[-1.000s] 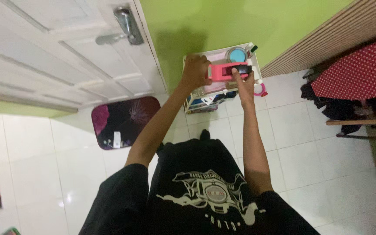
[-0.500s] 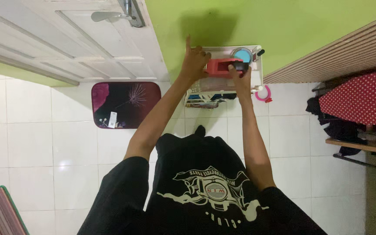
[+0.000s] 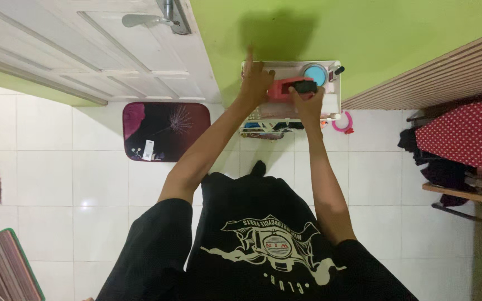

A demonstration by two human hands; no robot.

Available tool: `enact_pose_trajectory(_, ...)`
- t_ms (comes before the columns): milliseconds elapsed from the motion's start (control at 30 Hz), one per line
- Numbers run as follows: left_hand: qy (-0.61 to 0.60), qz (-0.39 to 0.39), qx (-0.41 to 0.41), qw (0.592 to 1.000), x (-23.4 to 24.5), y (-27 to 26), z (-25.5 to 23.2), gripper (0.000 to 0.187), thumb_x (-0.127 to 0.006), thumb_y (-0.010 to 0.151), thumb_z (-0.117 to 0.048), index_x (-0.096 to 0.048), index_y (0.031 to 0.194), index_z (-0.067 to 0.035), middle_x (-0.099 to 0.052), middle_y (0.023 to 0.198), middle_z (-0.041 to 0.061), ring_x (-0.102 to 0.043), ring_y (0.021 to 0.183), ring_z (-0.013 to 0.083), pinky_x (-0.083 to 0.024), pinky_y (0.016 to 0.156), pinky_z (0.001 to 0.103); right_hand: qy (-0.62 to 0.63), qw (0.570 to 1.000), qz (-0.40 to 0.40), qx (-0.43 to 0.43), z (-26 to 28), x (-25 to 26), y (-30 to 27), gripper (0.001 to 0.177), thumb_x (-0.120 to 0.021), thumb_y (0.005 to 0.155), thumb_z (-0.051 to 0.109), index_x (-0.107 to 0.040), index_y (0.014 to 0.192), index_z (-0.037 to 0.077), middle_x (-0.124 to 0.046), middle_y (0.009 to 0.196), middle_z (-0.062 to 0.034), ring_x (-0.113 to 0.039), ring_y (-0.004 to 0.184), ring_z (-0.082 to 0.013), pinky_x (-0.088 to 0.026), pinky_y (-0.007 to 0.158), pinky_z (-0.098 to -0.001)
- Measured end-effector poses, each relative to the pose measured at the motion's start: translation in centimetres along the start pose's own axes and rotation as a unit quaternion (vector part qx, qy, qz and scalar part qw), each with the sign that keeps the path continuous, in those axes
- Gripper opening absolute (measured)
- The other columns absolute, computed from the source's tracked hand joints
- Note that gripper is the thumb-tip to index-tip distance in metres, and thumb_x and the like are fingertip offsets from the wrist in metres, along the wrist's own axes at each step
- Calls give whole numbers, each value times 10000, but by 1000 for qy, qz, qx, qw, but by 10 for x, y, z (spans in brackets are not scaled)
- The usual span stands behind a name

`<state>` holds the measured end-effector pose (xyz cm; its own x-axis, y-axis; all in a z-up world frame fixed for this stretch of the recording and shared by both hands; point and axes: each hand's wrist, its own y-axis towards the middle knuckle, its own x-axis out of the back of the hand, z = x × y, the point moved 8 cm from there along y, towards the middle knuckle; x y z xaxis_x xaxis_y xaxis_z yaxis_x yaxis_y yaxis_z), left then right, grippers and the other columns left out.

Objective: The person tidies a room by placing a cloth and a water bottle onto tables, moving a cushion onto a chair, putting a tape dispenser and papers onto a tiered shelf, and straightening a floor mat by hand.

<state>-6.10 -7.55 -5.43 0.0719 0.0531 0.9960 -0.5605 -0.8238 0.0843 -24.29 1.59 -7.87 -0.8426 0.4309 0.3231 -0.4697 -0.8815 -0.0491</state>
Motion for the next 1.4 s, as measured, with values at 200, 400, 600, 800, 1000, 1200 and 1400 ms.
enact_pose_trajectory(200,10,-34,-89,995,85,-17,-19,546,-904,572,-382,-754,982,-54,-741,807,134,-684,1093,332,-13,1193,684,-36,999,-22,24,18,13,-3,684,-935,805,331,-431,1119,-9,-542,1067,-102,-563,961,-181,-513,836,-329)
enact_pose_trajectory(400,45,-16,-113,993,102,-21,-45,537,-886,668,-462,-736,988,-58,-740,776,74,-697,1011,289,22,1220,646,-34,998,-28,36,25,34,-7,601,-940,842,295,-473,1054,-17,-540,1059,-117,-559,958,-181,-517,840,-335)
enact_pose_trajectory(600,46,14,-95,994,86,-23,-56,612,-878,647,-527,-714,1007,-60,-724,748,73,-696,947,262,18,1225,609,-60,998,13,10,28,50,-5,590,-925,835,363,-539,1046,-30,-659,939,-68,-621,828,-135,-543,725,-283)
enact_pose_trajectory(800,-102,-36,-67,992,64,-26,-66,634,-885,655,-566,-699,973,-51,-713,801,98,-696,948,271,-117,1236,518,-74,995,34,-59,40,68,-17,708,-897,813,441,-507,1161,-36,-620,1039,-136,-623,841,-179,-538,635,-311)
enact_pose_trajectory(1000,-116,5,-72,991,24,-16,-84,601,-905,608,-479,-664,999,-91,-716,805,84,-707,901,276,-181,1238,508,-85,993,47,73,23,82,-12,918,-934,988,401,-315,1488,-58,-588,1326,-227,-619,1206,-268,-523,995,-350)
enact_pose_trajectory(1200,-152,17,-42,987,-19,-18,-94,619,-905,649,-496,-643,1030,-85,-719,852,107,-704,907,292,-265,1206,512,-122,982,57,129,6,77,-23,863,-885,878,239,-331,1471,-51,-543,1353,-237,-545,1277,-335,-449,1099,-427)
enact_pose_trajectory(1400,-178,12,-23,984,-30,-19,-93,608,-902,661,-394,-599,1087,-83,-679,1035,113,-669,1003,321,-469,947,470,-194,969,31,149,-5,80,-22,911,-882,859,210,-311,1518,-54,-465,1435,-262,-469,1326,-397,-416,1113,-470)
